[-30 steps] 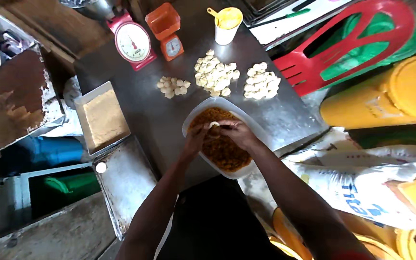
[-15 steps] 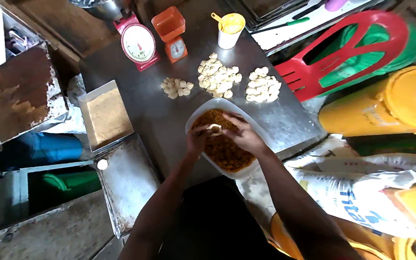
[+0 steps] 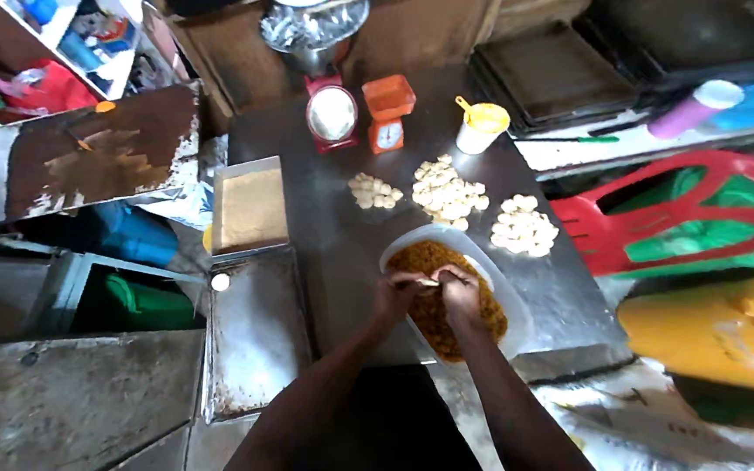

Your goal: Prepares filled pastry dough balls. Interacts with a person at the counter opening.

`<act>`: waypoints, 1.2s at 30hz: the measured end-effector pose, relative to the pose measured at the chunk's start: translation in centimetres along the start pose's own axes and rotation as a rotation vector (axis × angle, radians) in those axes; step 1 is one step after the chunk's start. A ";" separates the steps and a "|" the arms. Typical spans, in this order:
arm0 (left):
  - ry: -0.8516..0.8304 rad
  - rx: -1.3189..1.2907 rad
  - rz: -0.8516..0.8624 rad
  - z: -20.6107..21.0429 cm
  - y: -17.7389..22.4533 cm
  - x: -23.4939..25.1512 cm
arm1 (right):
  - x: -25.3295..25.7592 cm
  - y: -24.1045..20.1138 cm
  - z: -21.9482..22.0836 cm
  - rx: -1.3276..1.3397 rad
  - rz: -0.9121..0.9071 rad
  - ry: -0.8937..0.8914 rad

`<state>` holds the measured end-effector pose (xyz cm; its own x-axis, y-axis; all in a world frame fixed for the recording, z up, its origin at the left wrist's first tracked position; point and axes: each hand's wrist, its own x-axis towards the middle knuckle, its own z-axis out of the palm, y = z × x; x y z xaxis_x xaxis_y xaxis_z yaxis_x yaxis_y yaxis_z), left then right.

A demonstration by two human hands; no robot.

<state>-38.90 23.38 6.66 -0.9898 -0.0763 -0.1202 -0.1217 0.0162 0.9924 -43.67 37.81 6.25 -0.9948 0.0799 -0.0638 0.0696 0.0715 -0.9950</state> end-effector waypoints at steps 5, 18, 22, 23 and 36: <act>0.112 -0.001 0.003 -1.4 -0.1 -1.3 | -0.7 -1.4 1.3 0.010 0.059 -0.145; 0.161 0.181 -0.233 -10.6 -0.3 -9.5 | -5.5 -1.2 7.0 -0.531 -0.138 -0.811; 0.134 0.079 -0.282 -12.3 -1.9 -11.2 | -7.4 1.3 8.1 -0.531 -0.163 -0.775; 0.129 0.104 -0.294 -12.5 -2.7 -11.2 | -7.8 2.3 8.4 -0.531 -0.160 -0.771; -0.026 0.530 -0.379 -10.4 -14.7 -12.8 | -11.9 14.8 10.6 -0.531 -0.025 -0.824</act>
<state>-23.69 13.71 -6.17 -0.8717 -0.1491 -0.4667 -0.4760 0.4833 0.7347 -31.61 27.41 -8.51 -0.7230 -0.6328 -0.2774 -0.1284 0.5175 -0.8460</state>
